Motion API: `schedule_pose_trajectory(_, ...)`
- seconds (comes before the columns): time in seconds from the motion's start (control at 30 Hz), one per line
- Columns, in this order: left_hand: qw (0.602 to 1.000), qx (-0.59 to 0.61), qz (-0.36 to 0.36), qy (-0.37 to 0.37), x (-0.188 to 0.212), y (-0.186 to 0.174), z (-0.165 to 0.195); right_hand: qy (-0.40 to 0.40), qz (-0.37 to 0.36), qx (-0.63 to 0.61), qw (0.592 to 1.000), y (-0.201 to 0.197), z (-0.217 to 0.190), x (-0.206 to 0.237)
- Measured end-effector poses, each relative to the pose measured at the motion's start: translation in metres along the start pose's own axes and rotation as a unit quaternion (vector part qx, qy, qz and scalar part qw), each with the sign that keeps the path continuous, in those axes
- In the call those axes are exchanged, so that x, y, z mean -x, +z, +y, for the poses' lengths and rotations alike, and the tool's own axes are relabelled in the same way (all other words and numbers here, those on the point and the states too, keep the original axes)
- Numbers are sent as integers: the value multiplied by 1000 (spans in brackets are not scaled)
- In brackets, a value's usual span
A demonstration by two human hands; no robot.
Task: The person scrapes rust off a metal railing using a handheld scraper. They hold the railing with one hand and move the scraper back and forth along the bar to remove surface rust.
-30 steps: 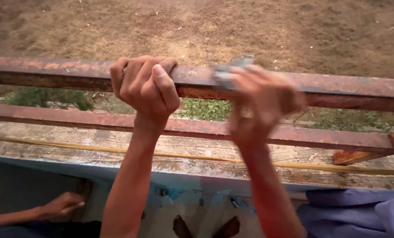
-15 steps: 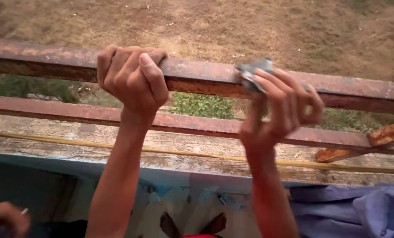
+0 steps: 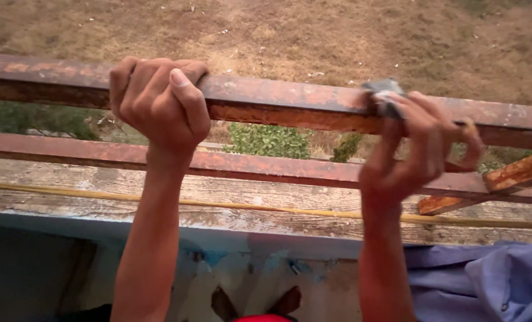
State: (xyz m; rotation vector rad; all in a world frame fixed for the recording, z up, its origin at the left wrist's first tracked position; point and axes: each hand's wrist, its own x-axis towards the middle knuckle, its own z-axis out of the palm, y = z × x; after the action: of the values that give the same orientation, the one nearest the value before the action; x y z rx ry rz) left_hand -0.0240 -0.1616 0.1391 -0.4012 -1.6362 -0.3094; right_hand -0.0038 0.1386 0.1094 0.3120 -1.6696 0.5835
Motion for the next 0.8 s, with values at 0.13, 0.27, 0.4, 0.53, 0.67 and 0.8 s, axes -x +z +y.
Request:
schedule_pose_trajectory(0.13,1000,4,17,-12,8,8,-4,9,-1,50,999,-5,-10,0)
schedule_pose_trajectory(0.27,999,-24,37,-15,9,17,-14,-26,-72,19,997,10,-51,6)
schedule_pose_trajectory(0.4,999,9,18,27,11,10,-13,-28,-67,-10,997,5,-44,4)
schedule_pose_trajectory(0.53,1000,4,20,18,8,7,-6,-30,-19,-6,999,-16,24,0)
schedule_pose_trajectory(0.67,999,-7,36,10,1,8,-1,13,3,1,1000,-20,45,-1)
schedule_pose_trajectory(0.8,999,-16,27,16,-1,5,3,24,-1,-4,1000,3,-10,-9)
